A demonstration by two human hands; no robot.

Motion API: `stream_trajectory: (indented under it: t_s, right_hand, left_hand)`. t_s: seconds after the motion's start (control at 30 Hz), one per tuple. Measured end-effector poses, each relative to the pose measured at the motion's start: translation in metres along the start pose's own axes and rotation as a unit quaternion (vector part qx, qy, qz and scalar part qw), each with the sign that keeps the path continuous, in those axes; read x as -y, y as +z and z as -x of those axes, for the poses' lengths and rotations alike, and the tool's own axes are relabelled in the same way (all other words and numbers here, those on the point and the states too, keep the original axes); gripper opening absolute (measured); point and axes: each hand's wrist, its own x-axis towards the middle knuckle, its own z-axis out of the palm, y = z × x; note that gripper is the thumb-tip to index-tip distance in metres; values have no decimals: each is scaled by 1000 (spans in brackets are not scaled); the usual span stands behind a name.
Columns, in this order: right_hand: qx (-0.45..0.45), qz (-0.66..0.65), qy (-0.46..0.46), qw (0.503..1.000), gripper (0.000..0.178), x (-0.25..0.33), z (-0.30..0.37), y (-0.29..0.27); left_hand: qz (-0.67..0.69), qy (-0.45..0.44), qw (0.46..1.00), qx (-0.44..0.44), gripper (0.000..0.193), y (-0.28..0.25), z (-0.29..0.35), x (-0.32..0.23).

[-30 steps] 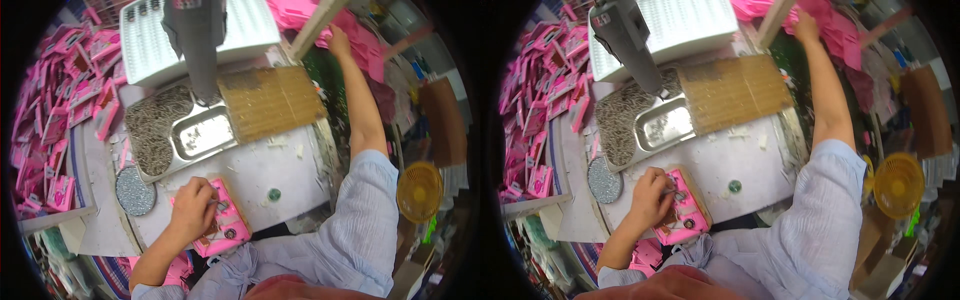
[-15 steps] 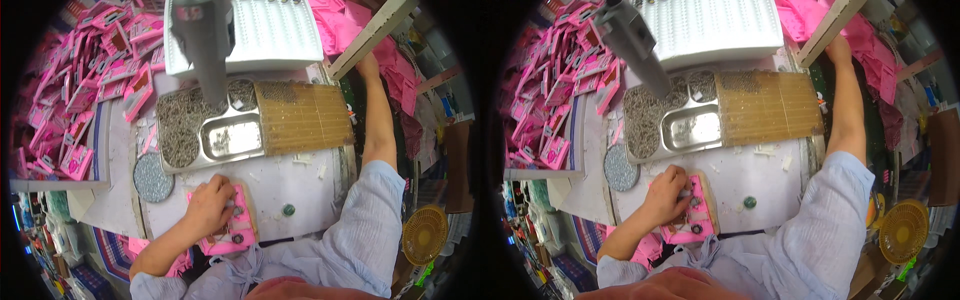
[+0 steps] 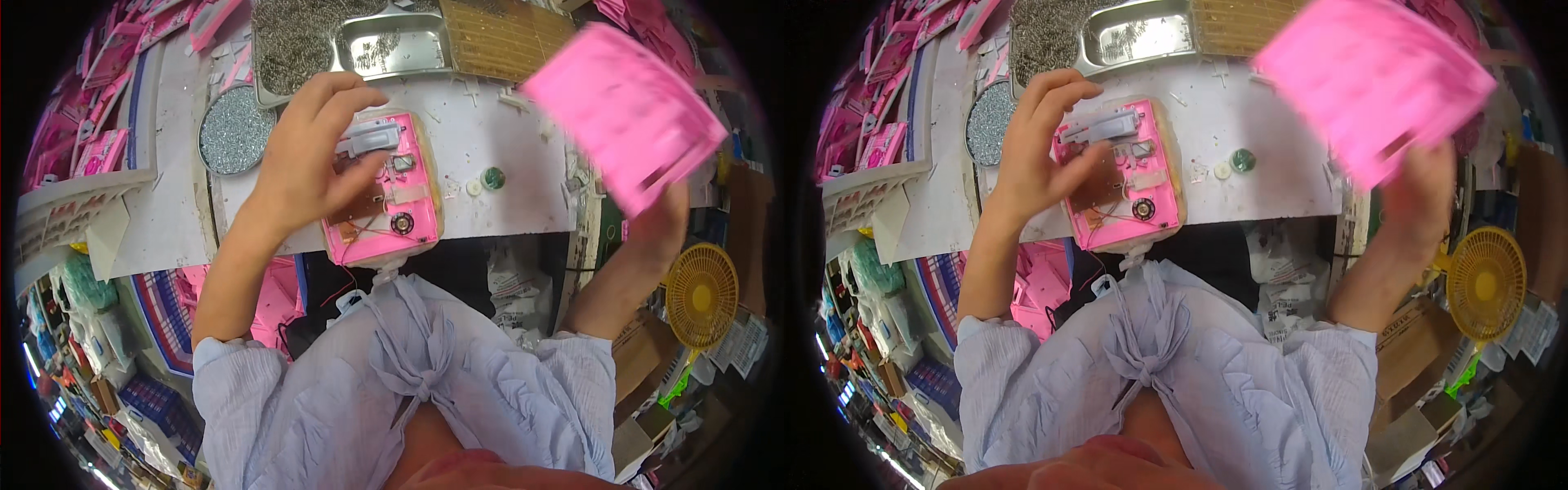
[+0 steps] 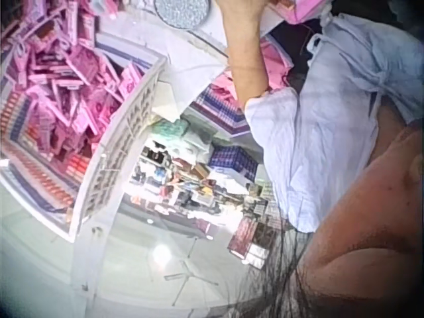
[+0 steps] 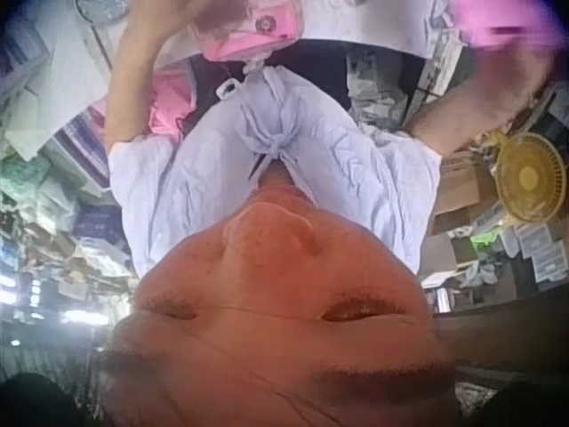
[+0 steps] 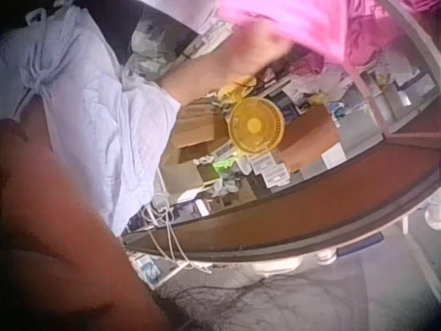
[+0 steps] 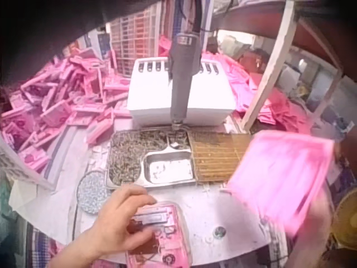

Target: Soldering internal components and assembling the plastic housing of a pink electronic device.

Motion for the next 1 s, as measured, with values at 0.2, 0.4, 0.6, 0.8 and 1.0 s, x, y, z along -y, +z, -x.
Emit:
stream_trajectory:
  t_s: [0.2,0.4,0.6,0.8,1.0]
  right_hand:
    - [220,-98,113,964,48,-31,9,121]
    - [250,80,65,963,46,-67,29,125]
    - [114,-20,154,981,52,-74,52,65]
    - [-41,-67,165,983,50,-63,68,19]
    - [-21,-52,165,985,53,-69,76,13]
  left_hand:
    - [22,2,991,-129,46,21,3,-18]
    - [559,-378,738,-5,52,-33,25,-35]
    - [188,-195,963,11,49,8,53,-34]
    - [-92,-85,989,76,75,54,65,-51]
    - [-72,-59,991,97,74,64,53,-48]
